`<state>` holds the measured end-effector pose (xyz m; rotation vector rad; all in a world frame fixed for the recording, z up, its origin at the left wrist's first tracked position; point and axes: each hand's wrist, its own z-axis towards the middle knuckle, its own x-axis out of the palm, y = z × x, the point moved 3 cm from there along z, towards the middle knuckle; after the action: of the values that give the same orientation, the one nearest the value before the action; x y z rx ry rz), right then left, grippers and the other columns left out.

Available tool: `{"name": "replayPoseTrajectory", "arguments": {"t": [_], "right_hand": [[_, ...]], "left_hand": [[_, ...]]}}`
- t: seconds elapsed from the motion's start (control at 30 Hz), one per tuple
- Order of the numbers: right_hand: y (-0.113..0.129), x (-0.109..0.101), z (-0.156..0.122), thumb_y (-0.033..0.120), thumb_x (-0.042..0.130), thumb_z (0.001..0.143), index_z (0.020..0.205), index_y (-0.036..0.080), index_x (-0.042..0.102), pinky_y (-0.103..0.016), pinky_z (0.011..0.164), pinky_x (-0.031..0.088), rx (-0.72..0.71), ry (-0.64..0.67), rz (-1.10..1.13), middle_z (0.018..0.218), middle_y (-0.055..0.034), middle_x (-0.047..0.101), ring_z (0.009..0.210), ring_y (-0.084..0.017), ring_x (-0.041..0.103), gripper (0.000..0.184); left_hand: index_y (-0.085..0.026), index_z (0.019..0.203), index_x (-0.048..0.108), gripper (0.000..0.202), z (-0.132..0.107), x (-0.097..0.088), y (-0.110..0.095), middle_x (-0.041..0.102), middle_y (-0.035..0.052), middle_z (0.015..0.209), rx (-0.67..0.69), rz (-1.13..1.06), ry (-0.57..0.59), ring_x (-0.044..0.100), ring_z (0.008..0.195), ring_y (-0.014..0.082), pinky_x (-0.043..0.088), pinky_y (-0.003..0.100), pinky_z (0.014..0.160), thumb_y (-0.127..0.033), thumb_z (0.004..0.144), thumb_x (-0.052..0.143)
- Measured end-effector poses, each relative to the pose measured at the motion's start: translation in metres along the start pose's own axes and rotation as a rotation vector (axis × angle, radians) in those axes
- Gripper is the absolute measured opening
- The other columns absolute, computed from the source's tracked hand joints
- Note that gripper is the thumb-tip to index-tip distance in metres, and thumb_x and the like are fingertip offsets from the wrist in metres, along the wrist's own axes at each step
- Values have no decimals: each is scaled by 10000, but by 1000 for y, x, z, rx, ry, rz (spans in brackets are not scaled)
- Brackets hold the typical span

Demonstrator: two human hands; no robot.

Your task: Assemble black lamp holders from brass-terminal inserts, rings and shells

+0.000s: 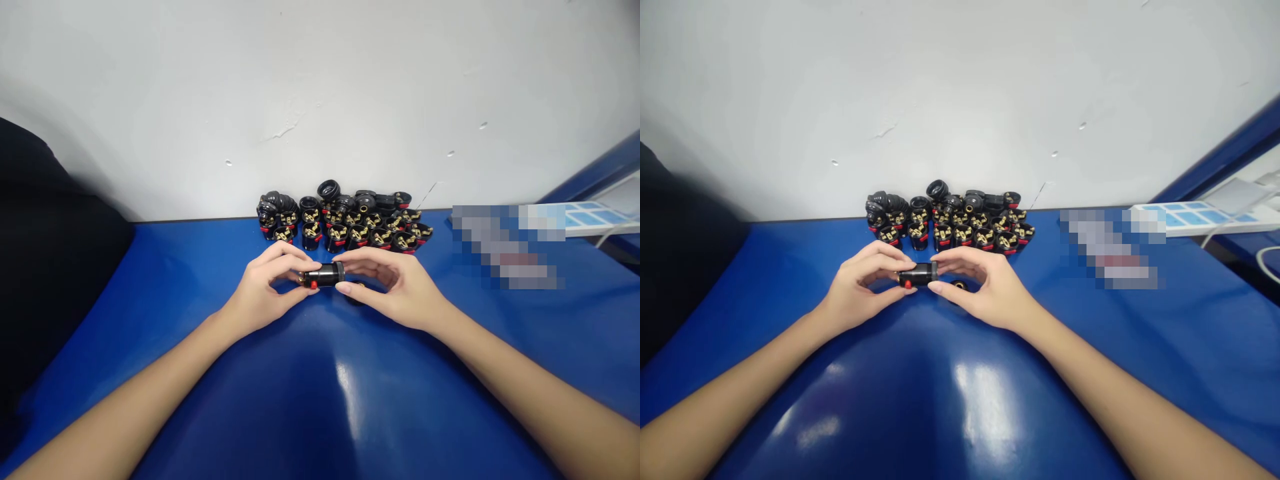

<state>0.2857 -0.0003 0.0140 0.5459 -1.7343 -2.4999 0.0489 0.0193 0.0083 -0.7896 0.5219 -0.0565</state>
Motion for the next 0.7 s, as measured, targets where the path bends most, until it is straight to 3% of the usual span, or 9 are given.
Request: {"name": "replayPoseTrajectory", "arguments": {"t": [0.17,0.3,0.47,0.7], "right_hand": [[-1,-2,1,346,916,853,1162,230,805,-450,999,692,31,-6,25,1090,-80,856,1015,-279,836,348],[-3,-4,1,356,928,843,1167,228,805,-469,1013,685,46,3,43,1098,-86,853,1028,-290,832,370],[-6,-3,2,329,923,847,1177,229,804,-460,1031,676,38,21,42,1107,-82,851,1034,-280,830,365],[-7,-3,2,333,917,853,1192,218,798,-440,1051,663,51,42,36,1136,-89,840,1058,-274,821,377]], "left_hand": [[-213,1175,778,352,2,3,-4,642,91,1210,15,-77,13,744,1033,191,726,371,901,-210,849,911],[-212,1139,787,186,3,5,-6,662,87,1171,-15,-103,-29,731,1050,174,717,330,900,-189,955,799],[-219,1269,733,380,2,6,-1,667,99,1231,-69,-96,7,707,1171,203,691,365,1016,-194,908,853],[-238,1351,712,483,1,3,3,622,111,1315,10,-23,41,714,1216,236,663,440,1078,-152,896,849]]}}
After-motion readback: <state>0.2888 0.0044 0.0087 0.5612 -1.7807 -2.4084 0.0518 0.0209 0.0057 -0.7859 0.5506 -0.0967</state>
